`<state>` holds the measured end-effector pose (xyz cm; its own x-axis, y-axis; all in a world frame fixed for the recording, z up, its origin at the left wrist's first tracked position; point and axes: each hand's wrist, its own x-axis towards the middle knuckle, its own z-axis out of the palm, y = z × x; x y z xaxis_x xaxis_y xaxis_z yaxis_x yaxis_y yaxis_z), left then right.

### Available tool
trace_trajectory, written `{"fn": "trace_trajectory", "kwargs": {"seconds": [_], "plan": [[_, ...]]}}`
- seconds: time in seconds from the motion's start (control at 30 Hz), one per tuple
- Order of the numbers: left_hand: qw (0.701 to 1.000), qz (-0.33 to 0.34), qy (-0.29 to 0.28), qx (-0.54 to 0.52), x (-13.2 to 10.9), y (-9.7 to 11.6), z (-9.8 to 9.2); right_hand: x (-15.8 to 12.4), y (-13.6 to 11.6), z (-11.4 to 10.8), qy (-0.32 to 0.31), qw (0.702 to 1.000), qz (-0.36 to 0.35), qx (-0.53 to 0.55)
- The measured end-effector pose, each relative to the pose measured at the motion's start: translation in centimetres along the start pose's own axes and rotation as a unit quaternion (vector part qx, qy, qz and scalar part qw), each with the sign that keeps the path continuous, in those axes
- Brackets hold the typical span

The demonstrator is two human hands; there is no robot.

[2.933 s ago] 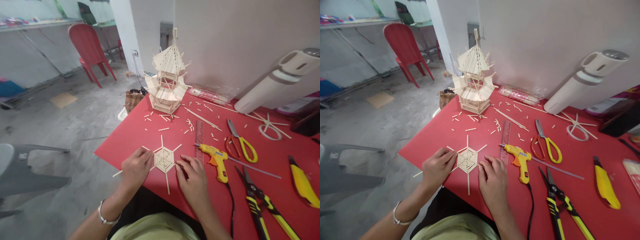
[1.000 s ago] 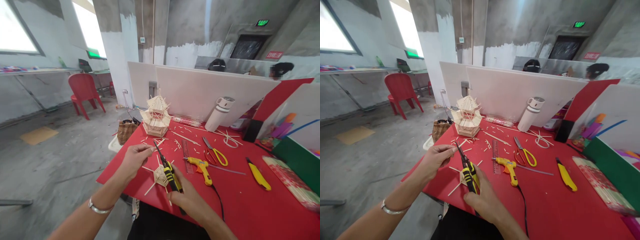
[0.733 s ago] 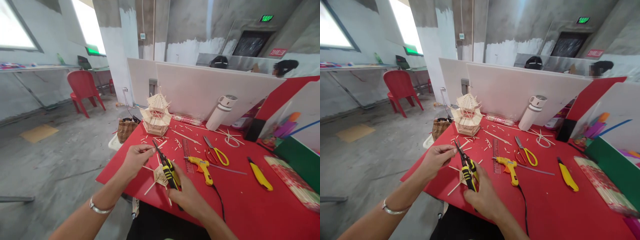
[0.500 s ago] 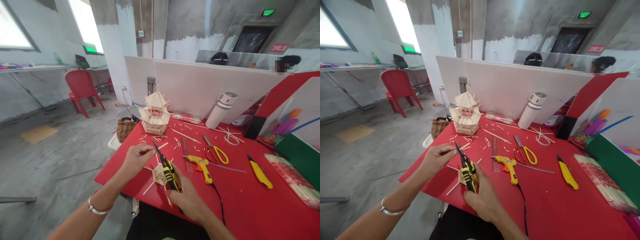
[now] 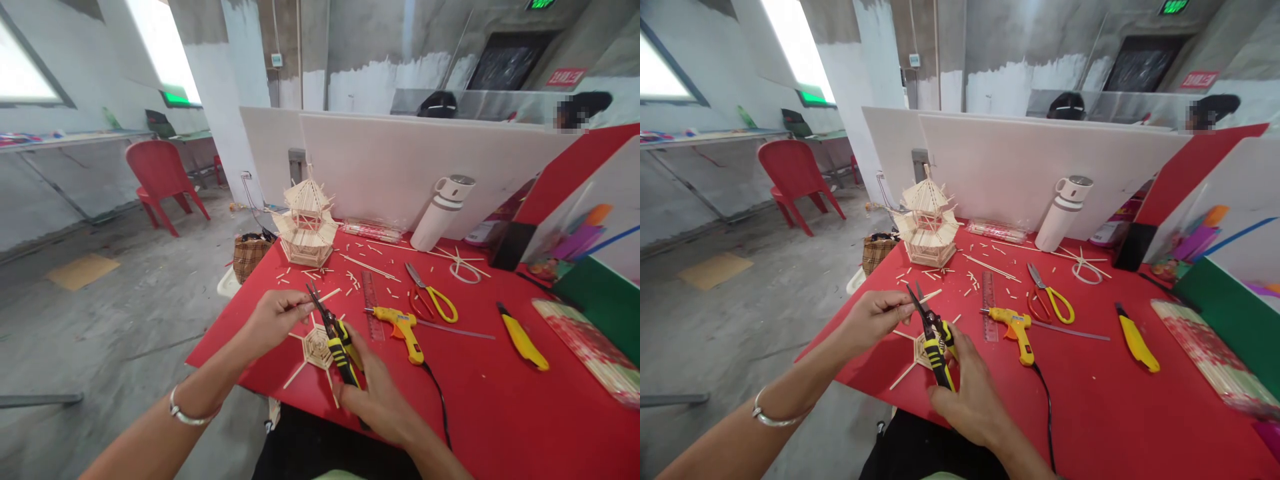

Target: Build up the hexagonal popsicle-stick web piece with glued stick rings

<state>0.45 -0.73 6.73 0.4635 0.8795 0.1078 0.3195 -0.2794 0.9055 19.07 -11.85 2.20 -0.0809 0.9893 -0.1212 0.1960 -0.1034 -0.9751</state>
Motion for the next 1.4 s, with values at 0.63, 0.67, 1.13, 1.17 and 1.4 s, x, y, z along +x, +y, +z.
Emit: {"fn": "trace_trajectory", "kwargs": {"seconds": [0.63,0.67,1.13,1.17,1.4], "plan": [[0.996,-0.057,-0.040,-0.055,0.4,-1.7,2.4,-1.1,1.4,-1.4,-0.001,0.999,0.046,0.001],[0.996,-0.059,-0.044,-0.059,0.5,-1.7,2.6,-1.1,1.4,-1.4,-0.003,0.999,0.045,0.007],[0.996,-0.071,-0.038,-0.032,0.8,-1.8,2.4,-2.5,2.6,-2.2,-0.064,0.954,0.125,0.266],[0.996,-0.066,-0.040,-0.035,0.8,-1.9,2.5,-2.6,3.0,-2.0,-0.082,0.941,0.125,0.305],[0.996,-0.057,-0.038,-0.057,0.7,-2.2,2.1,-2.4,3.5,-0.8,-0.142,0.864,0.136,0.464]]}}
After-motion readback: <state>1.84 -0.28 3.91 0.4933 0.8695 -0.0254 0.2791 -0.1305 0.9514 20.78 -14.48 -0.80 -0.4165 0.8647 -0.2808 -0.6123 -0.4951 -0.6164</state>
